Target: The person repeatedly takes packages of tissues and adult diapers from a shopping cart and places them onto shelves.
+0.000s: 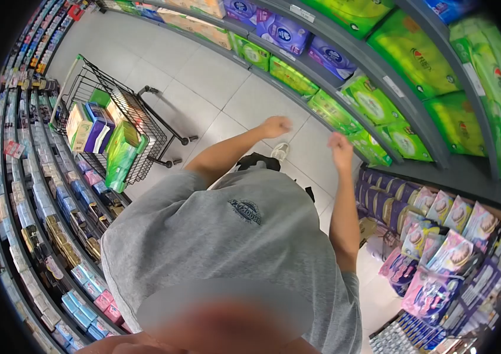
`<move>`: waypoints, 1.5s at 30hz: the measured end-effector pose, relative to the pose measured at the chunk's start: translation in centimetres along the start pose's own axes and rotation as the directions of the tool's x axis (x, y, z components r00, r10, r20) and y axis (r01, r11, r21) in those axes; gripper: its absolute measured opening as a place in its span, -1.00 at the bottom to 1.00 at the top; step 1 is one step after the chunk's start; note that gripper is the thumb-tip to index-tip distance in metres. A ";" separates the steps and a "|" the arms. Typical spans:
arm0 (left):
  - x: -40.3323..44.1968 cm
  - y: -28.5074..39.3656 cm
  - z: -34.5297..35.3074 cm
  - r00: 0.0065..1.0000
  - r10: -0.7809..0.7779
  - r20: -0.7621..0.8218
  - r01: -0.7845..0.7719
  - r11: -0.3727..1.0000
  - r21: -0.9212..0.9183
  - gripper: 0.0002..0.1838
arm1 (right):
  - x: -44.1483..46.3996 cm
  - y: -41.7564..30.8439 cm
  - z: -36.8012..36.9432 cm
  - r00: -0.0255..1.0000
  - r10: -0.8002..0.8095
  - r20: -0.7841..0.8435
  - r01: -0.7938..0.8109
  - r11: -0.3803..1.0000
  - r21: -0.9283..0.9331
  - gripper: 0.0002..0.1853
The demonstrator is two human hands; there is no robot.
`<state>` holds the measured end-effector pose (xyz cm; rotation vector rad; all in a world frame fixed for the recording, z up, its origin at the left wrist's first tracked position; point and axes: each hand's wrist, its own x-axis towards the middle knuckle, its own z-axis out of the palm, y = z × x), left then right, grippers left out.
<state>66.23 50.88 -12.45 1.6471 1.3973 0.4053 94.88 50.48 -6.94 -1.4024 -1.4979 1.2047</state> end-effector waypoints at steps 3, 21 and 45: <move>-9.6 -14.1 1.1 0.945 -0.294 0.140 0.199 0.862 0.467 -0.51 | -9.8 8.1 1.6 0.967 0.246 0.067 -0.228 0.952 -0.202 -0.78; -49.6 -22.9 0.9 0.577 -0.809 -0.111 0.784 0.587 -0.203 -0.65 | -35.8 24.8 9.9 0.384 0.796 0.468 -0.909 0.414 0.043 -0.81; -66.9 -36.3 -15.6 -0.110 -0.864 -0.491 0.012 0.493 -0.870 -0.57 | -14.0 -9.8 62.3 0.704 0.174 0.688 0.117 0.928 -0.354 -0.50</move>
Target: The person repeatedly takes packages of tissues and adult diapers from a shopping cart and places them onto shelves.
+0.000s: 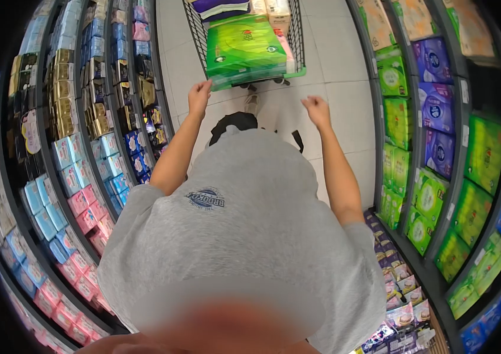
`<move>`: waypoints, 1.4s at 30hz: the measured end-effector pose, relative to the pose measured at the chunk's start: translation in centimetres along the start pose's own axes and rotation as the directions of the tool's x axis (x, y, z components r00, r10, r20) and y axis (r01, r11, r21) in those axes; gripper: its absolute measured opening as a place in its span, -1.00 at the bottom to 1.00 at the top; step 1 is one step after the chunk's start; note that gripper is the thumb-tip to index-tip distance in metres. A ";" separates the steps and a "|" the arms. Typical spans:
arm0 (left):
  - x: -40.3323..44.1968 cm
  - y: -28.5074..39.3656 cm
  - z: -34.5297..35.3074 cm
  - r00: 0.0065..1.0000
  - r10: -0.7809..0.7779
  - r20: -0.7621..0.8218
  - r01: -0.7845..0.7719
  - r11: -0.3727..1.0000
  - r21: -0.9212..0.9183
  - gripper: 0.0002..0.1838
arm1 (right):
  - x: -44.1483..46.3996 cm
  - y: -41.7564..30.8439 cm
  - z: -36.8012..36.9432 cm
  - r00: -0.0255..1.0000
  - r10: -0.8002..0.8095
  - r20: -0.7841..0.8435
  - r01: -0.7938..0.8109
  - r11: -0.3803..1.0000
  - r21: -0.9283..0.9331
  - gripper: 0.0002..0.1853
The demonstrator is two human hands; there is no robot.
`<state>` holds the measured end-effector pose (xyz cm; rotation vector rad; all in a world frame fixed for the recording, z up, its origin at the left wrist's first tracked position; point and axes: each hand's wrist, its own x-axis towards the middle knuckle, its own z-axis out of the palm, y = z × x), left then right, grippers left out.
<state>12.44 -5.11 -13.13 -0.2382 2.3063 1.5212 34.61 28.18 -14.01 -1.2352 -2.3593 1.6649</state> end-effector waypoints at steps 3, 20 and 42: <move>2.4 3.2 -0.4 0.995 -0.049 0.092 0.059 0.992 -0.114 -0.51 | 4.7 -6.7 3.2 0.998 -0.048 -0.039 0.049 0.999 0.017 -0.49; 8.8 5.0 1.4 0.860 -0.460 0.220 0.402 0.877 0.262 -0.24 | 15.9 -9.5 8.8 0.812 0.395 0.429 -0.490 0.862 0.132 -0.02; 4.4 12.9 1.4 0.716 -0.501 0.486 0.666 0.700 -0.259 -0.32 | 12.4 -18.0 4.3 0.899 0.351 0.261 -0.425 0.844 0.328 -0.11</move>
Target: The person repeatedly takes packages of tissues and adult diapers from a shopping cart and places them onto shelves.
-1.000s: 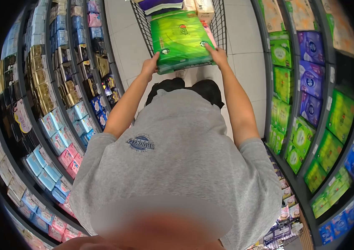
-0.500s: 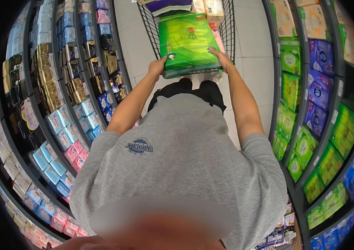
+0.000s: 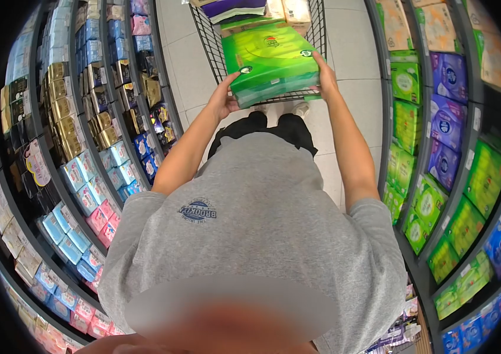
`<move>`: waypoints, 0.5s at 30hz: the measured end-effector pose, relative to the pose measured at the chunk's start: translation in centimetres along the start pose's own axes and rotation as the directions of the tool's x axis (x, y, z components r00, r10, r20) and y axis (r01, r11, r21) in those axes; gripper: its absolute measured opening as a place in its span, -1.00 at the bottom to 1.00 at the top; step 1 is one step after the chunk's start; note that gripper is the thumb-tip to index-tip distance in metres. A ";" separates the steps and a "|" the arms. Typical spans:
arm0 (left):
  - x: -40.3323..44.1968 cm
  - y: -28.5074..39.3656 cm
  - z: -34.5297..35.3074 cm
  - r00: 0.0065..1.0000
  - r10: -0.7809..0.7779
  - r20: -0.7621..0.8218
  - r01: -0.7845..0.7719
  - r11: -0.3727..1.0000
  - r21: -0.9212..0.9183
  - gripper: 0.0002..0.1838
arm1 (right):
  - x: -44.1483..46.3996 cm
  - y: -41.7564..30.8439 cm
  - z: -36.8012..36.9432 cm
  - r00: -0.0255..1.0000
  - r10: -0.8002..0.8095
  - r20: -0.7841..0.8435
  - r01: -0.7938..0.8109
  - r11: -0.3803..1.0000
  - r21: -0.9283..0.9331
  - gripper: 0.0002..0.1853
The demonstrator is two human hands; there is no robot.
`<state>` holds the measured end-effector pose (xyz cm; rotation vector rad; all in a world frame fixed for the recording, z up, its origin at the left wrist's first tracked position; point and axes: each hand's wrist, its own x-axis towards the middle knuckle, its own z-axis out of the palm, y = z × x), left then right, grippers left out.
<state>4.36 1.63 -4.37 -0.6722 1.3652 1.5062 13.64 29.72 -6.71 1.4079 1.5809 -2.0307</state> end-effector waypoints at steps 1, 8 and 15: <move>-0.4 -0.1 0.6 0.998 -0.054 0.009 0.054 0.999 -0.001 -0.31 | -0.2 0.7 0.0 0.995 -0.026 -0.092 0.036 0.994 0.102 -0.07; -0.6 -2.5 3.0 0.995 -0.051 0.080 0.047 0.997 0.056 -0.35 | -5.8 4.2 7.3 0.966 0.046 -0.256 0.049 0.934 0.354 0.06; -2.8 -2.0 3.8 0.994 -0.044 0.102 0.041 0.999 0.031 -0.32 | -4.2 3.4 9.3 0.961 0.017 -0.275 0.139 0.832 0.537 -0.27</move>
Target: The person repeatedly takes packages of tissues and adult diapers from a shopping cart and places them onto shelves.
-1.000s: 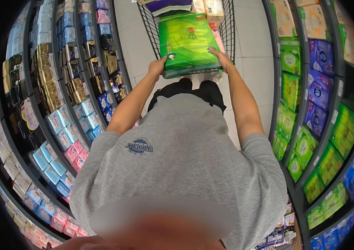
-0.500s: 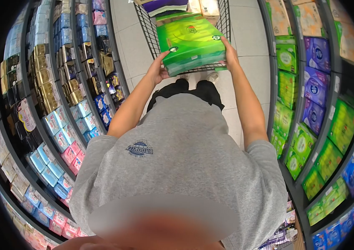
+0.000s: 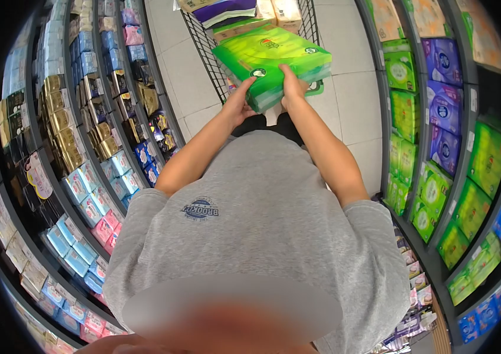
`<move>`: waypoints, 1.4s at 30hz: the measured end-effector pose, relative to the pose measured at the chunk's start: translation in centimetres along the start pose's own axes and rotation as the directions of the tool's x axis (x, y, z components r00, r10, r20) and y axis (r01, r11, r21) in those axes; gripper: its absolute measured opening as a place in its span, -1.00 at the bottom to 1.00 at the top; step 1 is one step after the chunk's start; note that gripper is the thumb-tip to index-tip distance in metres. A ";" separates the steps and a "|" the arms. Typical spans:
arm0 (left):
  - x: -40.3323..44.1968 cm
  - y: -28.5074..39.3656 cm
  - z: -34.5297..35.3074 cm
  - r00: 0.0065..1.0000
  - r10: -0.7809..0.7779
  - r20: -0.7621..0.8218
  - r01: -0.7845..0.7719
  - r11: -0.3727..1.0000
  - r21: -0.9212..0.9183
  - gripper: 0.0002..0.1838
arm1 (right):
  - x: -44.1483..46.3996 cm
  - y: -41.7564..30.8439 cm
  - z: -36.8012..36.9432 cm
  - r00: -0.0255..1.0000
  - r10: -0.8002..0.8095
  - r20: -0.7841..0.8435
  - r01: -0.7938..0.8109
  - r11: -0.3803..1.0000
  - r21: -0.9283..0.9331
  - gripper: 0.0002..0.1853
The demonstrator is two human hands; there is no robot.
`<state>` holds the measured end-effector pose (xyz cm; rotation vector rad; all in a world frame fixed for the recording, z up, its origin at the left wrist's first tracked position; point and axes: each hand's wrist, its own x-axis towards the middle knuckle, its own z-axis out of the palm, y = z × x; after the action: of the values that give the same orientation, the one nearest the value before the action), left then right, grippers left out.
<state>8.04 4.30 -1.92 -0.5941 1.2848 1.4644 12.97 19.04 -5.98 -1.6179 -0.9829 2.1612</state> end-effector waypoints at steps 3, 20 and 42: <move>-1.8 0.3 0.2 0.998 0.037 0.049 -0.037 0.999 -0.007 -0.20 | -1.1 -0.9 -0.1 0.998 -0.033 -0.047 0.030 0.998 -0.061 -0.33; 6.0 7.1 -2.9 0.714 0.100 0.693 0.102 0.964 -0.244 -0.26 | -18.0 -12.5 -16.1 0.993 -0.109 0.054 0.107 0.994 0.036 -0.48; -16.2 -22.7 34.2 0.361 -0.217 0.907 -0.645 0.644 0.411 -0.39 | -39.7 4.7 -58.0 0.607 -0.461 -0.648 0.777 0.517 0.360 -0.40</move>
<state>42.81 26.74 13.36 0.9894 0.8557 0.9964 80.86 13.31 11.79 -1.0894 -0.4911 1.2419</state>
